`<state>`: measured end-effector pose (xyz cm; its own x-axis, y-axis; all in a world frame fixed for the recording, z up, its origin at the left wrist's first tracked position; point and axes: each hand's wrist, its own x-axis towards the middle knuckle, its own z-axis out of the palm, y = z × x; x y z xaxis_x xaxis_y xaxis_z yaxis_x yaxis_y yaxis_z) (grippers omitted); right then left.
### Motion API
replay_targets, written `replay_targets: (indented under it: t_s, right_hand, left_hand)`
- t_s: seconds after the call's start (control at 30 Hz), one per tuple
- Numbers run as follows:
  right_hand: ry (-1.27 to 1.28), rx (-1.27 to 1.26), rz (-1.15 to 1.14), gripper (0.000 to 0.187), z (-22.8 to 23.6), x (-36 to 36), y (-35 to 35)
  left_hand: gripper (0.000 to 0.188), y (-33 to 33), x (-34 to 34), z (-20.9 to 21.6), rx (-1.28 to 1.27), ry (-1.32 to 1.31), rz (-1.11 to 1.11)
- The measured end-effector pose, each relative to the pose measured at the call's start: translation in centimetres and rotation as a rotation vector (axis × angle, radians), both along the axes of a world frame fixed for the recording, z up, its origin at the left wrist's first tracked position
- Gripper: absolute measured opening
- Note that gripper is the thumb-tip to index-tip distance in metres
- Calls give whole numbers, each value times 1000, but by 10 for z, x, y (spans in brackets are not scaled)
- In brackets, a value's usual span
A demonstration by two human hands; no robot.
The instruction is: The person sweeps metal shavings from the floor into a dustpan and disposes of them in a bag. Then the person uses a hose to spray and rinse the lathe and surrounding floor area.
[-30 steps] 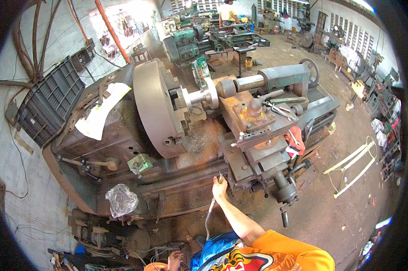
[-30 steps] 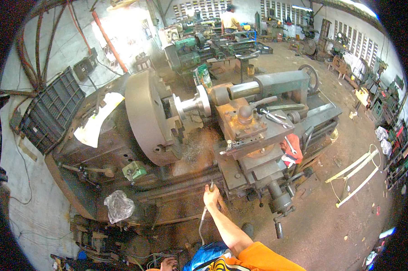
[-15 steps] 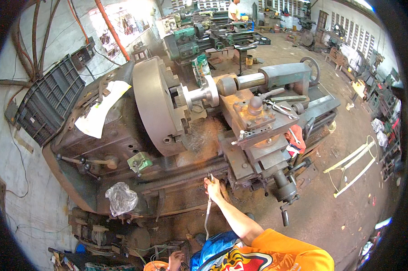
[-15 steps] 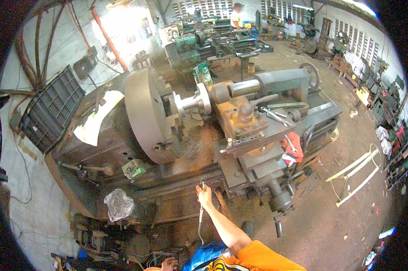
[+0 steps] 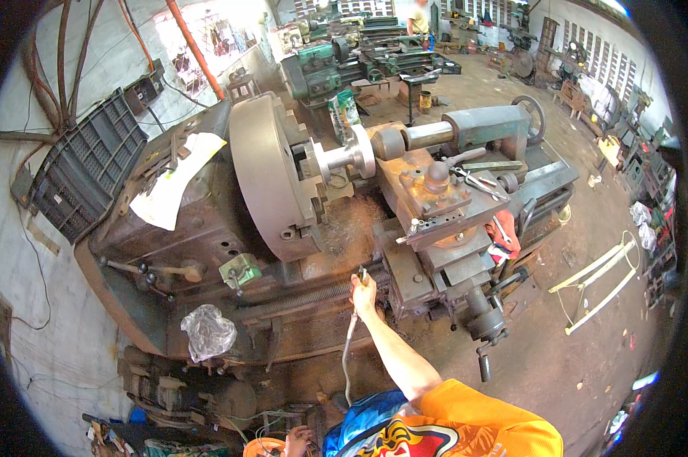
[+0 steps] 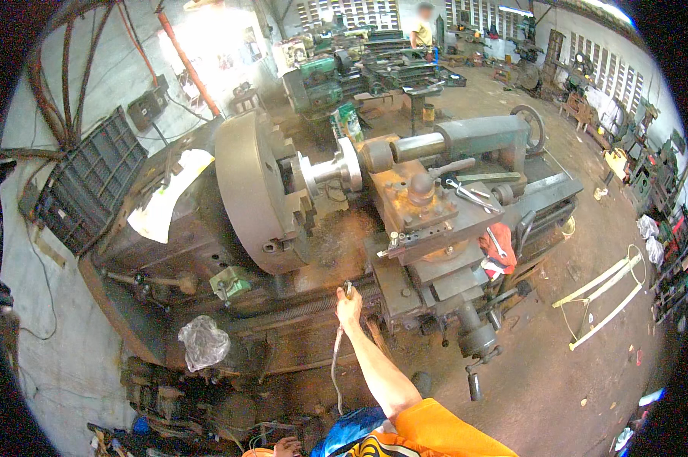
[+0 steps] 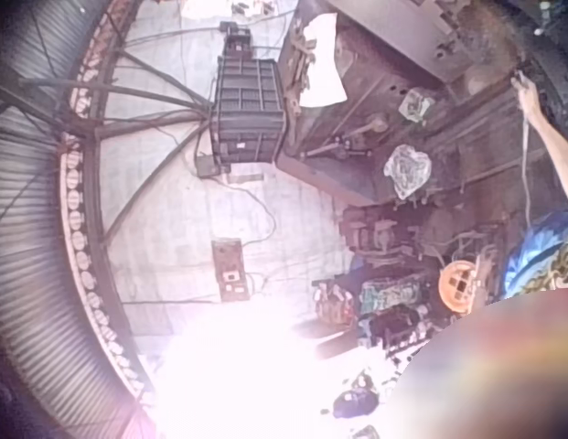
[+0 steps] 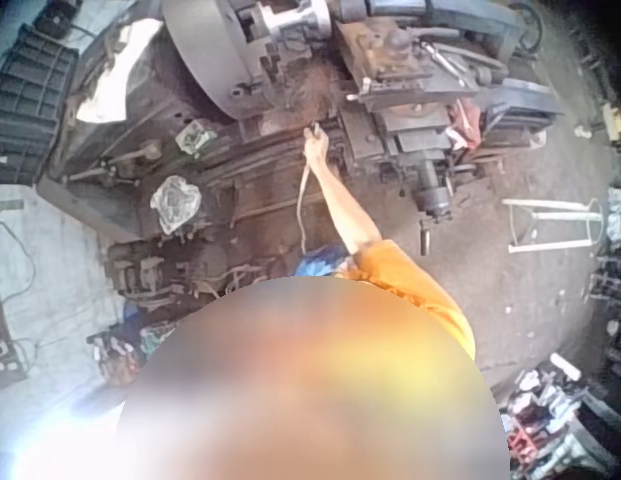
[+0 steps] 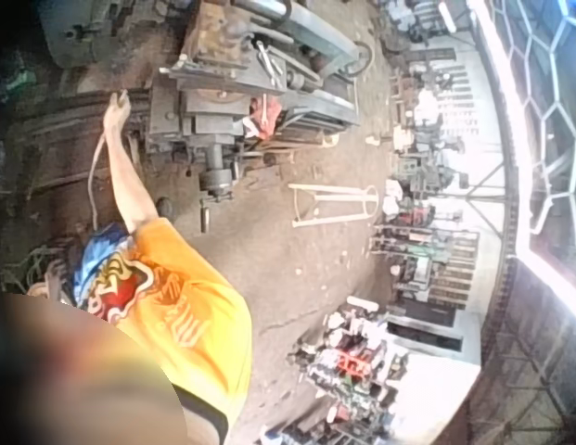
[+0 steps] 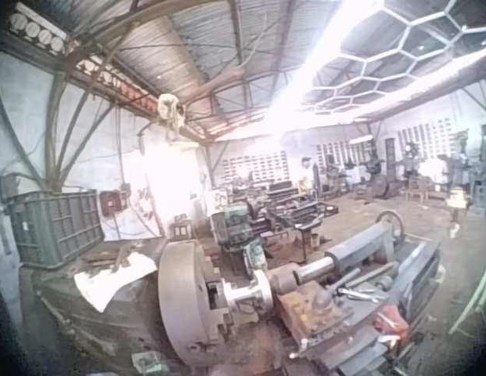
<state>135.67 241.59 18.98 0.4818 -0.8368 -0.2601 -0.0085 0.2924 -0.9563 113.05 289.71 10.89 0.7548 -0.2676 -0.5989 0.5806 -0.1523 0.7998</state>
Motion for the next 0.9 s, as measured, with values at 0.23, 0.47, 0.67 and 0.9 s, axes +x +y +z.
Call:
replay_targets:
  t_s: [0.23,0.47,0.67,0.9]
  right_hand:
    - [-73,-183,-123,25,57,-28,5]
    - [-283,6,-40,14,171,-113,-10]
    - [-376,112,-86,20,210,-144,-45]
    - [-272,4,-136,17,218,-147,-63]
  left_hand:
    - [36,8,-1,-10,65,-45,-48]
    - [35,17,12,-20,10,-12,-38]
    - [33,23,29,-41,-227,111,-5]
    - [34,14,45,-54,39,-43,-174]
